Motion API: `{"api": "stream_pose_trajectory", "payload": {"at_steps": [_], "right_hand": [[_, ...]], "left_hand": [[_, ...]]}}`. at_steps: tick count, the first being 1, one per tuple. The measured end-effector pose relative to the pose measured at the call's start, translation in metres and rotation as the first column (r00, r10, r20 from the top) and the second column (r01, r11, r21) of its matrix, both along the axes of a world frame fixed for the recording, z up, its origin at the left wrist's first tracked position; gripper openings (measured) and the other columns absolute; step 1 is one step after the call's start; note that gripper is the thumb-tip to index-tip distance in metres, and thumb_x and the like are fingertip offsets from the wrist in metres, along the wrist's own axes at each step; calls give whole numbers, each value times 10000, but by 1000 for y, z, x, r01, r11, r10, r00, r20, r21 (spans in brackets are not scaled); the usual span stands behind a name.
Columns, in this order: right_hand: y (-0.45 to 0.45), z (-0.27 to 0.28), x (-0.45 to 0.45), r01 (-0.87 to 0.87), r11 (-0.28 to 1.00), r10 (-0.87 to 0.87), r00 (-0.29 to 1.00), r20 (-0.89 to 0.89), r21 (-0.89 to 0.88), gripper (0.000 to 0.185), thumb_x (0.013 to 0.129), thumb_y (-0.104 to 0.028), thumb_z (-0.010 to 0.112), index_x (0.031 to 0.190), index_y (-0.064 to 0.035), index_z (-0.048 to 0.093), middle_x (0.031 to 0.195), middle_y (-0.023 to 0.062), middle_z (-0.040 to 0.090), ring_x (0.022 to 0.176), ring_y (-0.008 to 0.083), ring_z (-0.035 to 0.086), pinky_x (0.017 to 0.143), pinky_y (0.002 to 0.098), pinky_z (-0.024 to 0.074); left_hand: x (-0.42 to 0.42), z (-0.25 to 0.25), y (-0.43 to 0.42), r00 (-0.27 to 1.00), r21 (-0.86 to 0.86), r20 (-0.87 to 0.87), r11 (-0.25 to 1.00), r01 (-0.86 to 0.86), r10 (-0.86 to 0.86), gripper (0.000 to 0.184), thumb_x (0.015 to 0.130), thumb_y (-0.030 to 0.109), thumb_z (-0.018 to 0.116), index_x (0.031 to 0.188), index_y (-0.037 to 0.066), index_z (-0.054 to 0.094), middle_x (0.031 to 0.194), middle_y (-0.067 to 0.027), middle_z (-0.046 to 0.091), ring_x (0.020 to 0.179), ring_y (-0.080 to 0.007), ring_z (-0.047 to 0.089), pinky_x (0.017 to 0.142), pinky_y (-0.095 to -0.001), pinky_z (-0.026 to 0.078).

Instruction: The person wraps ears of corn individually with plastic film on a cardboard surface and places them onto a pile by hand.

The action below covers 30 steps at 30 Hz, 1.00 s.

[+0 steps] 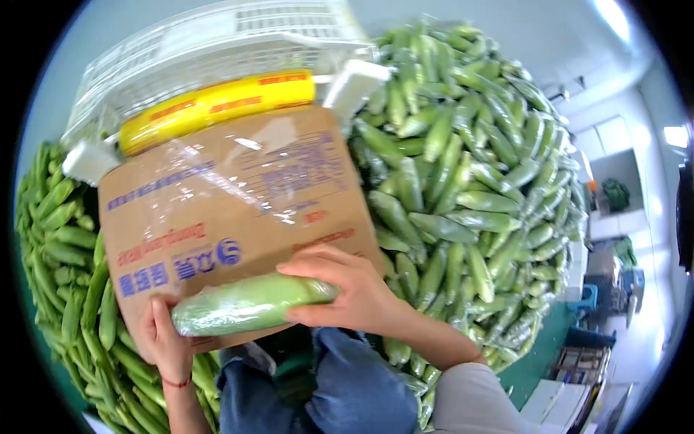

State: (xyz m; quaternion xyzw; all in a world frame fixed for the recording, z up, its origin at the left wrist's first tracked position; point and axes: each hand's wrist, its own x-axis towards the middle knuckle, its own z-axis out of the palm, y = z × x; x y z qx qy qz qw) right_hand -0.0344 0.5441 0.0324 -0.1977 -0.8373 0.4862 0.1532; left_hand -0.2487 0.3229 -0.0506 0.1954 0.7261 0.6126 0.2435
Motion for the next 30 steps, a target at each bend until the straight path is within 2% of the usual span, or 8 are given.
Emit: {"api": "stream_pose_trajectory", "payload": {"at_steps": [4, 5, 9, 13, 17, 22, 28, 30], "right_hand": [[19, 8, -13, 100, 981, -27, 918, -395, 166, 294, 761, -116, 741, 1034, -16, 700, 958, 76, 691, 943, 186, 626, 937, 402, 459], [16, -2, -18, 32, 929, -194, 890, -413, -368, 217, 766, -117, 723, 959, -21, 698, 851, 67, 684, 854, 177, 573, 919, 413, 475], [5, -11, -13, -244, 615, -312, 799, -515, -750, 110, 814, -150, 675, 828, -43, 656, 714, 36, 631, 758, 163, 479, 927, 448, 466], [17, -14, -19, -197, 442, -637, 618, -461, -875, 294, 850, -221, 684, 1059, -56, 561, 793, 62, 605, 832, 178, 505, 954, 444, 477], [-25, -59, -20, -44, 555, -688, 537, -488, -831, 630, 858, -250, 697, 1356, -59, 363, 1101, 119, 573, 1050, 261, 569, 928, 431, 494], [0, -69, 56, 229, 274, -799, 595, -89, -934, 491, 892, -179, 618, 1317, -24, 428, 1092, 132, 609, 1027, 297, 620, 887, 428, 518], [148, -52, 317, 823, 264, -957, 160, -241, -503, 556, 907, -366, 589, 1320, -44, 404, 1107, 203, 589, 966, 296, 612, 795, 470, 528], [228, -35, 423, 958, -250, -936, -203, -288, 137, 870, 898, -488, 585, 1481, 55, 237, 1458, 297, 371, 1374, 388, 335, 1130, 460, 284]], "left_hand": [[44, 8, -5, 846, -144, 530, 989, 23, 58, 547, 1016, 515, 359, 1065, 11, 566, 689, -67, 618, 369, -118, 503, 277, -214, 358], [43, 8, -7, 790, -137, 613, 982, 128, -17, 597, 1012, 544, 325, 1120, 4, 559, 657, -61, 613, 343, -117, 478, 275, -213, 353], [41, -1, -21, 635, -25, 719, 903, 430, -282, 716, 974, 593, 396, 1323, -25, 485, 671, -67, 626, 344, -117, 485, 302, -216, 377], [55, 15, 7, 838, 122, -245, 842, 525, -487, 649, 872, 288, 706, 1370, -30, 439, 994, -124, 616, 613, -148, 632, 458, -214, 480], [53, 65, 64, 705, -4, 119, 709, 705, -699, 720, 763, 45, 719, 1414, -7, 418, 1233, -235, 588, 745, -255, 676, 614, -307, 546], [83, 68, 119, 311, -353, -547, 551, 756, -777, 635, 777, 68, 706, 1371, 34, 487, 1237, -225, 565, 1079, -381, 587, 890, -400, 499], [36, 27, 32, 577, -413, -395, 699, 584, -715, 449, 786, 12, 651, 1233, 21, 602, 1327, -215, 498, 1230, -388, 506, 1013, -427, 430], [23, 8, 15, 609, -441, -491, 780, 444, -624, 448, 778, -10, 635, 1223, 17, 602, 1353, -224, 481, 1240, -394, 495, 1036, -433, 409]]}}
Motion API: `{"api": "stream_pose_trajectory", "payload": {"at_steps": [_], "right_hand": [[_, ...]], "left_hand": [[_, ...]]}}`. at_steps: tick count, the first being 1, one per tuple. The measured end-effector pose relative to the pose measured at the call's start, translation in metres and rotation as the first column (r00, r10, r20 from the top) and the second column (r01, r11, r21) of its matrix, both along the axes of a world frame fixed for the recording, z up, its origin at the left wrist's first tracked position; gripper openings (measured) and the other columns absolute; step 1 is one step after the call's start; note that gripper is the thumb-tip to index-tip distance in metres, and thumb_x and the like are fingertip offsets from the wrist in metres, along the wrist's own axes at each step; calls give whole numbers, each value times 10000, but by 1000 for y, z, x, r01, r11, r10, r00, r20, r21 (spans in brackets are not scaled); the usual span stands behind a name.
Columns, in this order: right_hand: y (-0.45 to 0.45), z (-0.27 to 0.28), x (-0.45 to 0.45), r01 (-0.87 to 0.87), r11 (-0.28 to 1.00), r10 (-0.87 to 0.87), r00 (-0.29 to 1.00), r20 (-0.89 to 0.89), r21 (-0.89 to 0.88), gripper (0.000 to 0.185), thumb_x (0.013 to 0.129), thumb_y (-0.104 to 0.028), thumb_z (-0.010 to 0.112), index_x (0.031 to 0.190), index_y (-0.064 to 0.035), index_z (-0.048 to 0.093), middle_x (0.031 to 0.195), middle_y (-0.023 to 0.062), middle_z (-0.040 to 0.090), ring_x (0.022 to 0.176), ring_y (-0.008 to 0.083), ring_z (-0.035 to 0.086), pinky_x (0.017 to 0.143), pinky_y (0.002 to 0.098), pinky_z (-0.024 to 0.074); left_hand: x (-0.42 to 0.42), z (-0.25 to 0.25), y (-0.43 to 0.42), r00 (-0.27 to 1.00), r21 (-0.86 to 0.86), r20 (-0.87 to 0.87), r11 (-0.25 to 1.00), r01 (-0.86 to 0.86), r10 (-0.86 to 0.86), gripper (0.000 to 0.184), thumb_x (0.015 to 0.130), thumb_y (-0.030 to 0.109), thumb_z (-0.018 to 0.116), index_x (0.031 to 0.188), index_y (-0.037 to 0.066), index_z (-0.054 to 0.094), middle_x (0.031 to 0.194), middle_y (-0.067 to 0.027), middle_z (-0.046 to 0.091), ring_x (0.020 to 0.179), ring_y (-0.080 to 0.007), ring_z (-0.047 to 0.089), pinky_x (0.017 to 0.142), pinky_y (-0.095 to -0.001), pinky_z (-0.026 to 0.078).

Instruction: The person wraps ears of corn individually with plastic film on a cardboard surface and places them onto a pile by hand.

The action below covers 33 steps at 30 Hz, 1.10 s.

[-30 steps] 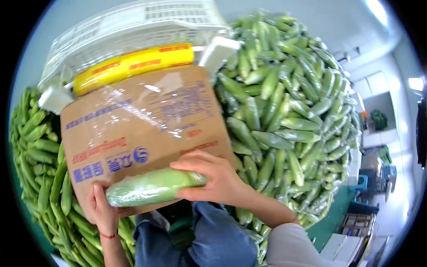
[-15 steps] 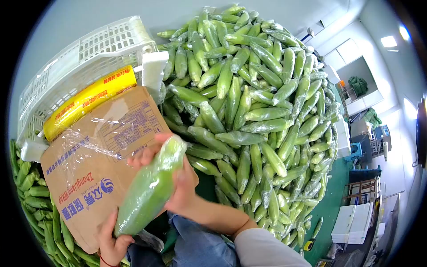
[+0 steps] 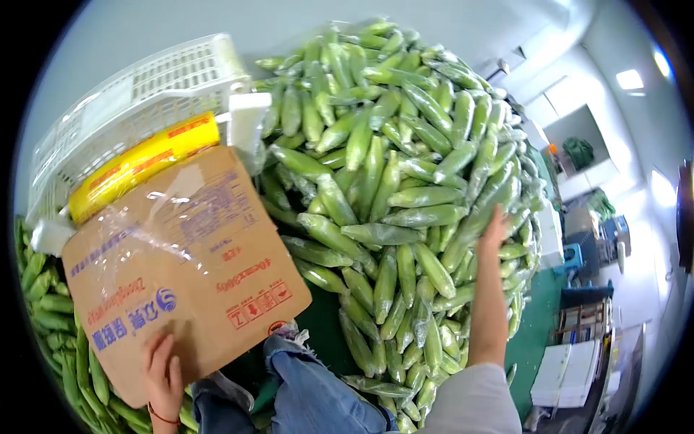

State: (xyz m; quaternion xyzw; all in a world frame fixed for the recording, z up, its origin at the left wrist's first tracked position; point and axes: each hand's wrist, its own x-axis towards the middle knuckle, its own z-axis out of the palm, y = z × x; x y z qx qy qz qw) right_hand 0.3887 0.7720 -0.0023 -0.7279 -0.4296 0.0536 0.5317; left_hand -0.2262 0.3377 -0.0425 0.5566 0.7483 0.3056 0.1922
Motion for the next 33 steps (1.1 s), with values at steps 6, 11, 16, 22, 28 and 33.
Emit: {"api": "stream_pose_trajectory", "payload": {"at_steps": [6, 11, 16, 22, 28, 33], "right_hand": [[-27, -8, -176, -677, 709, 698, 628, 344, -201, 427, 940, -208, 575, 1322, -21, 538, 1404, 181, 481, 1287, 320, 469, 1076, 400, 352], [-159, -36, -425, -861, 130, 828, -178, 532, -491, 516, 769, -289, 755, 1246, -170, 598, 1433, 118, 446, 1316, 363, 398, 1030, 473, 384], [-142, -55, -489, -931, 60, 869, -129, 477, -361, 135, 818, -145, 698, 942, -101, 671, 1136, 108, 611, 1088, 328, 536, 904, 444, 434], [-149, -45, -396, -986, 54, 965, 92, -244, -158, 125, 886, 40, 518, 978, -39, 545, 894, 28, 560, 867, 117, 559, 783, 275, 466], [-209, -49, -350, -853, -136, 990, -93, -110, -503, 52, 923, -58, 521, 913, -9, 538, 815, 116, 565, 758, 205, 548, 714, 293, 445], [-217, -43, -362, -794, -110, 994, -74, -84, -598, 74, 918, -89, 545, 908, -16, 550, 821, 160, 591, 733, 299, 585, 667, 358, 460]], "left_hand": [[-16, -13, -6, 873, 112, -383, 953, -281, 303, 496, 730, 70, 722, 1216, 64, 624, 1402, -251, 444, 1209, -409, 510, 1017, -456, 423], [-81, -14, 36, 834, 181, -262, 873, -452, 486, 524, 772, 177, 746, 1275, 149, 602, 1348, -151, 511, 1116, -318, 561, 928, -415, 461], [-158, -24, 64, 840, 281, -464, 946, -161, 281, 217, 832, 112, 679, 1046, 90, 652, 1141, -127, 630, 988, -311, 615, 829, -409, 501], [-121, -2, -23, 867, 263, -355, 927, -267, 350, 129, 775, 30, 595, 889, 78, 556, 781, -131, 594, 731, -354, 612, 621, -401, 499], [-31, -21, -130, 932, 385, -285, 917, -105, 226, 180, 749, -9, 647, 891, 68, 568, 832, -80, 626, 787, -279, 641, 689, -371, 539], [-94, -107, -217, 525, 107, -435, 621, -776, 731, 481, 775, 159, 721, 1201, 85, 510, 1157, -162, 556, 1057, -342, 545, 861, -430, 475]]}}
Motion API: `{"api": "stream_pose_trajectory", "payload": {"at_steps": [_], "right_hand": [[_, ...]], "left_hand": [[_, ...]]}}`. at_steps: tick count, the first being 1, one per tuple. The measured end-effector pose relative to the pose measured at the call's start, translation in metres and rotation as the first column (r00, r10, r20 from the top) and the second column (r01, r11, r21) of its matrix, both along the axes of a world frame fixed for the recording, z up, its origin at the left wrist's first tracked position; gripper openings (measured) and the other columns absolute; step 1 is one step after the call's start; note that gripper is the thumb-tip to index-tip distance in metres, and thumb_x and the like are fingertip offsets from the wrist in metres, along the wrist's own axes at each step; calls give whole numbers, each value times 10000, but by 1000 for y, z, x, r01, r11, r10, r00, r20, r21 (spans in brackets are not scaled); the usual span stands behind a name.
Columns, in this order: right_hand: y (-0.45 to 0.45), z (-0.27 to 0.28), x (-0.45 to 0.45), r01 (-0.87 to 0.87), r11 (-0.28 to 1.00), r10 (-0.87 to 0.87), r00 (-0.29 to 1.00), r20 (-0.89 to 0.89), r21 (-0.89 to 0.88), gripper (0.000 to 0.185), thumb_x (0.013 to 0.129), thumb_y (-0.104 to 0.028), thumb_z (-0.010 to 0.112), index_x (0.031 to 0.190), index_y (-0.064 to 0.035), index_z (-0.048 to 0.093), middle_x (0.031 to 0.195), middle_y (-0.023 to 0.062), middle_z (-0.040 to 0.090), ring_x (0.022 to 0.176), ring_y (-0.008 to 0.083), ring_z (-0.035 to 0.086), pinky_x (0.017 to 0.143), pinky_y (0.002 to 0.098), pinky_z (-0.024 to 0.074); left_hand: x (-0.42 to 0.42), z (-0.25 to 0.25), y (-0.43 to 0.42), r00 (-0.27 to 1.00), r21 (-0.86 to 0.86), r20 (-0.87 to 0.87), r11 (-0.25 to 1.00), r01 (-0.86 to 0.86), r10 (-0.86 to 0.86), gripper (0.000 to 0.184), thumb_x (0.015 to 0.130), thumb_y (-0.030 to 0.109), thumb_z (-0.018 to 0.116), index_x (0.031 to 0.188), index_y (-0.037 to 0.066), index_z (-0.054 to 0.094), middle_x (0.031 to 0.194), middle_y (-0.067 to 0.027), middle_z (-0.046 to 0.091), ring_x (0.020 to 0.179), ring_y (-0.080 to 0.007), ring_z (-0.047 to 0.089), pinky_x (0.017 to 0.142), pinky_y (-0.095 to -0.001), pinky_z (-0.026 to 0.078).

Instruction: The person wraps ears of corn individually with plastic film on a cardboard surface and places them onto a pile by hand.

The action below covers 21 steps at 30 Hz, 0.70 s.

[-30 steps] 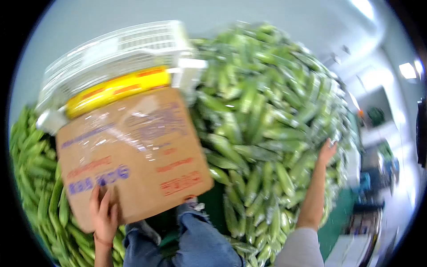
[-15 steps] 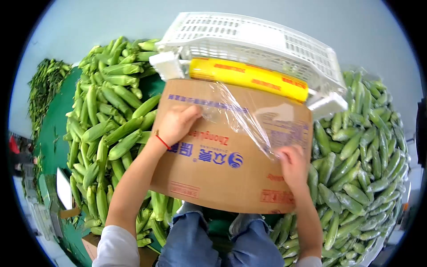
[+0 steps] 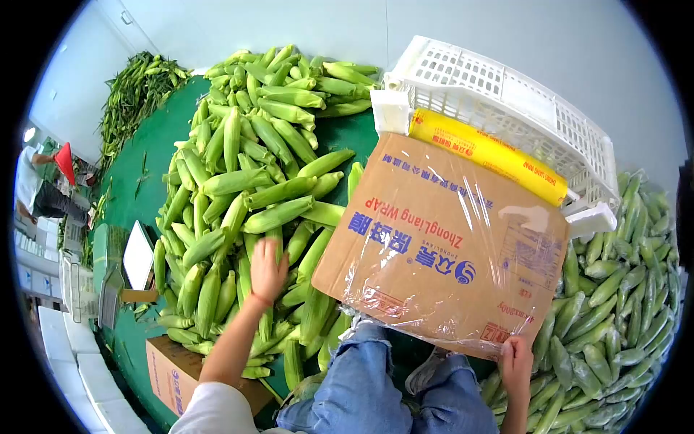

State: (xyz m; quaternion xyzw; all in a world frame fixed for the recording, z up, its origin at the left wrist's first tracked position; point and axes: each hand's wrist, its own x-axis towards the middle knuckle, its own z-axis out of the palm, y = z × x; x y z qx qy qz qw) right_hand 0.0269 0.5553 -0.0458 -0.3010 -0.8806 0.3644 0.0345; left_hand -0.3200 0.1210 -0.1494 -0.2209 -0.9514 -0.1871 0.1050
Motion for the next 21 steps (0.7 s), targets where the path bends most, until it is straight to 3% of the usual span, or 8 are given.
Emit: {"api": "stream_pose_trajectory", "payload": {"at_steps": [5, 8, 11, 13, 16, 18, 20, 21], "right_hand": [[7, -5, 0, 4, 1000, -4, 1000, 23, -1, 67, 916, -89, 542, 913, -27, 565, 781, 143, 607, 700, 310, 614, 626, 383, 469], [3, -2, -4, 48, 999, -47, 998, 51, -19, 64, 904, -89, 554, 903, -28, 576, 787, 153, 606, 717, 320, 614, 659, 387, 476], [0, 8, -12, 48, 998, -47, 998, 44, -34, 69, 917, -68, 527, 921, -12, 567, 782, 133, 590, 713, 258, 599, 666, 346, 474], [-5, 13, -11, 54, 998, -53, 997, 47, -18, 72, 925, -58, 514, 930, -5, 562, 787, 127, 582, 714, 232, 591, 669, 326, 471], [-5, 3, -8, 42, 998, -45, 998, 48, 49, 71, 923, -61, 520, 928, -8, 566, 785, 138, 589, 701, 253, 595, 659, 346, 470], [-10, 4, -8, 110, 994, -111, 991, 71, 21, 97, 926, -116, 536, 950, -32, 577, 848, 161, 617, 770, 341, 605, 692, 409, 470], [-15, 4, -10, 101, 990, -111, 987, 116, 94, 118, 937, -155, 537, 966, -48, 574, 871, 179, 631, 804, 388, 610, 706, 464, 466], [-18, 3, -10, 97, 985, -114, 987, 111, 145, 115, 939, -156, 535, 966, -50, 570, 861, 180, 631, 798, 388, 610, 703, 471, 464]], "left_hand": [[-105, -48, -29, 993, -567, 0, 818, -100, 121, 703, 783, 176, 715, 1404, 139, 387, 1346, -177, 488, 1242, -334, 472, 1004, -434, 419], [-132, -39, -30, 978, -615, 172, 788, 14, 117, 722, 821, 231, 709, 1432, 113, 343, 1136, -151, 553, 1067, -328, 547, 893, -435, 477], [-119, -16, -41, 963, -369, 266, 918, 143, -43, 779, 851, 259, 679, 1468, 47, 254, 1341, -209, 515, 1170, -378, 532, 933, -438, 468], [-83, 14, -27, 923, -109, 378, 993, -38, 76, 689, 920, 237, 590, 1475, 32, 236, 1265, -270, 559, 1057, -424, 601, 878, -455, 492], [-18, 62, -1, 853, 506, 490, 856, -107, -183, 663, 939, 105, 539, 1491, -12, 191, 1468, -165, 345, 1328, -255, 373, 1095, -348, 314], [20, 111, 38, 839, 549, 436, 835, 39, -325, 708, 854, 134, 642, 1454, -13, 294, 1394, -189, 419, 1299, -283, 417, 1077, -387, 348], [43, 160, 96, 837, 90, 101, 842, 531, -538, 699, 677, 164, 791, 1313, 51, 525, 1242, -190, 526, 1122, -348, 544, 954, -409, 463], [56, 162, 125, 775, 156, 98, 779, 608, -625, 702, 651, 186, 809, 1298, 97, 551, 1211, -136, 573, 1065, -324, 579, 912, -426, 483]]}}
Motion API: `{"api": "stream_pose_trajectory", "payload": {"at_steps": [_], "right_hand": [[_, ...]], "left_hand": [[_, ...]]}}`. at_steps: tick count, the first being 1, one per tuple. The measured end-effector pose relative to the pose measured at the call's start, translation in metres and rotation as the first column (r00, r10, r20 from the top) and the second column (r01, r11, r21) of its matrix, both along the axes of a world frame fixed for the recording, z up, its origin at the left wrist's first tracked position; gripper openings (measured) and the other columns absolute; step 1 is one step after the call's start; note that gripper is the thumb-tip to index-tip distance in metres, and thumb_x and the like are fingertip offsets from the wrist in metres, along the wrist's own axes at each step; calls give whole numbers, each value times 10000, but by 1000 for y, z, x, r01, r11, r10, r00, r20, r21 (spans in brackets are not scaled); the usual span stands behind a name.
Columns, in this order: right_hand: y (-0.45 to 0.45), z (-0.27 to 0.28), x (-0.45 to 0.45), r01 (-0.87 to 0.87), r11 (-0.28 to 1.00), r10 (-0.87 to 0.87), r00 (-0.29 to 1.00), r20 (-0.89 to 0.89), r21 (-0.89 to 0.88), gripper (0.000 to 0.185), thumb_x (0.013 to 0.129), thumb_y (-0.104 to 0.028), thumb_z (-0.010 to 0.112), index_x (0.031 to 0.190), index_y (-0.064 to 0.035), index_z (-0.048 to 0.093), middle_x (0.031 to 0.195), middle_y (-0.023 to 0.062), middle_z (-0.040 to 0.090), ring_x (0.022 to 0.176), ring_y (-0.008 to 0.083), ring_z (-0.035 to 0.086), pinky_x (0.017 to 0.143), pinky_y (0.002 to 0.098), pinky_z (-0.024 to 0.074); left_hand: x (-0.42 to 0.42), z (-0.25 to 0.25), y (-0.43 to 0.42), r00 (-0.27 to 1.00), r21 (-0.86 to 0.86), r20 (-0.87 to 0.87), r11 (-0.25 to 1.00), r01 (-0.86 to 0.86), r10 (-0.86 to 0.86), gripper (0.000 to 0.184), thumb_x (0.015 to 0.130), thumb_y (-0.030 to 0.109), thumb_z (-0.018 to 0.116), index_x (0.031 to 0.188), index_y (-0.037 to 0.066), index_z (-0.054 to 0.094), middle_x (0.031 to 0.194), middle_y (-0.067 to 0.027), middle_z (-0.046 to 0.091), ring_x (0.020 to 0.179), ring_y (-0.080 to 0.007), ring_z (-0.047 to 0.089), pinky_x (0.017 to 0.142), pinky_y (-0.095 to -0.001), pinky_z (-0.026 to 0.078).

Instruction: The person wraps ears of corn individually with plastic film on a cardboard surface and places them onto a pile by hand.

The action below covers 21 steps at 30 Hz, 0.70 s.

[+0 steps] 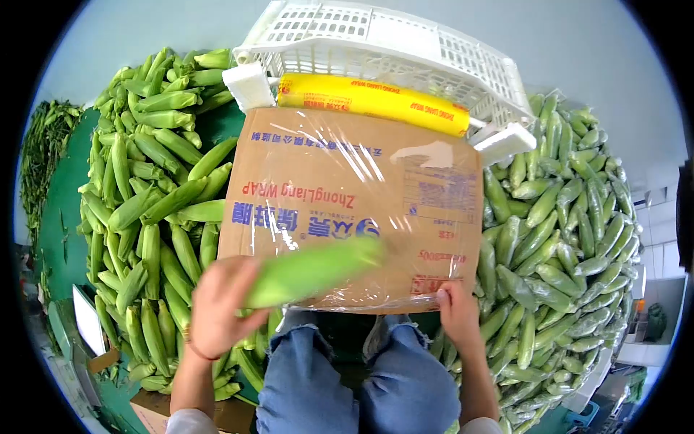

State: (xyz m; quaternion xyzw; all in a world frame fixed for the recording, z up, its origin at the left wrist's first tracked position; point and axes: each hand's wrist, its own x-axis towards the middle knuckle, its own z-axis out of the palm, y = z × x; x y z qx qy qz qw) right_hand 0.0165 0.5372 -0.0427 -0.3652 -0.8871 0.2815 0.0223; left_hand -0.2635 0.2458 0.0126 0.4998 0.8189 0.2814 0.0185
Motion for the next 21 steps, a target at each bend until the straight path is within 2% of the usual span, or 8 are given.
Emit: {"api": "stream_pose_trajectory", "payload": {"at_steps": [4, 7, 9, 11, 13, 15, 18, 21], "right_hand": [[-10, 0, 0, -66, 977, 71, 997, -15, 204, 96, 951, -122, 505, 968, -42, 557, 788, 178, 622, 755, 360, 625, 707, 448, 481], [-11, 32, 1, -33, 901, -136, 925, -354, -432, 109, 952, -80, 498, 1035, -25, 543, 965, 189, 643, 915, 309, 648, 819, 381, 485], [-11, 33, -9, -166, 752, -424, 619, -661, -638, 164, 952, -75, 506, 1104, -22, 538, 1101, 185, 634, 1046, 291, 629, 906, 366, 458], [-6, 27, -57, -181, 950, -26, 767, -641, -255, 301, 926, -122, 576, 1209, -35, 518, 1256, 154, 581, 1188, 309, 548, 994, 406, 397], [5, 3, -94, -234, 883, 360, 895, -265, 407, 447, 876, -328, 650, 1217, -58, 551, 1162, 133, 609, 1104, 299, 558, 957, 431, 394], [17, -8, -109, -239, 860, 374, 896, -238, 452, 439, 882, -397, 621, 1164, -63, 584, 1090, 113, 623, 1032, 288, 567, 909, 423, 405], [22, -14, -121, -199, 867, 348, 898, -270, 457, 331, 868, -361, 594, 1027, -74, 635, 1008, 88, 630, 938, 290, 565, 833, 407, 403], [22, -13, -128, -174, 835, 373, 876, -305, 521, 267, 857, -327, 601, 945, -82, 657, 928, 64, 615, 901, 261, 565, 798, 401, 418]], "left_hand": [[20, -6, 100, 925, -5, -120, 932, 362, -360, 555, 716, 222, 752, 1247, 186, 595, 1150, -59, 613, 981, -255, 612, 790, -365, 533], [11, -26, 134, 893, -40, 30, 892, 451, -450, 547, 737, 241, 739, 1262, 187, 592, 1151, -58, 616, 971, -280, 617, 802, -368, 533], [-1, -24, 146, 884, -39, 79, 885, 464, -460, 546, 750, 260, 733, 1270, 177, 589, 1159, -52, 619, 979, -294, 618, 812, -367, 531], [0, -32, 148, 880, -69, 134, 881, 468, -457, 592, 769, 330, 731, 1314, 171, 564, 1246, -114, 580, 1072, -354, 588, 879, -403, 508], [7, -34, 134, 962, -5, 4, 962, 274, -274, 643, 768, 372, 736, 1342, 156, 542, 1318, -169, 522, 1148, -385, 546, 939, -430, 477], [29, -59, 94, 999, 27, 28, 999, 37, -37, 759, 768, 482, 726, 1371, 77, 506, 1479, -254, 338, 1281, -442, 444, 1050, -467, 396], [46, -58, 44, 983, -144, -182, 988, -49, 22, 563, 805, 353, 737, 1262, 56, 594, 1257, -193, 586, 1163, -349, 580, 976, -441, 468], [10, -60, 31, 889, 18, 387, 961, -275, 247, 87, 855, 25, 630, 904, 31, 701, 847, -104, 695, 741, -279, 676, 668, -356, 546]]}}
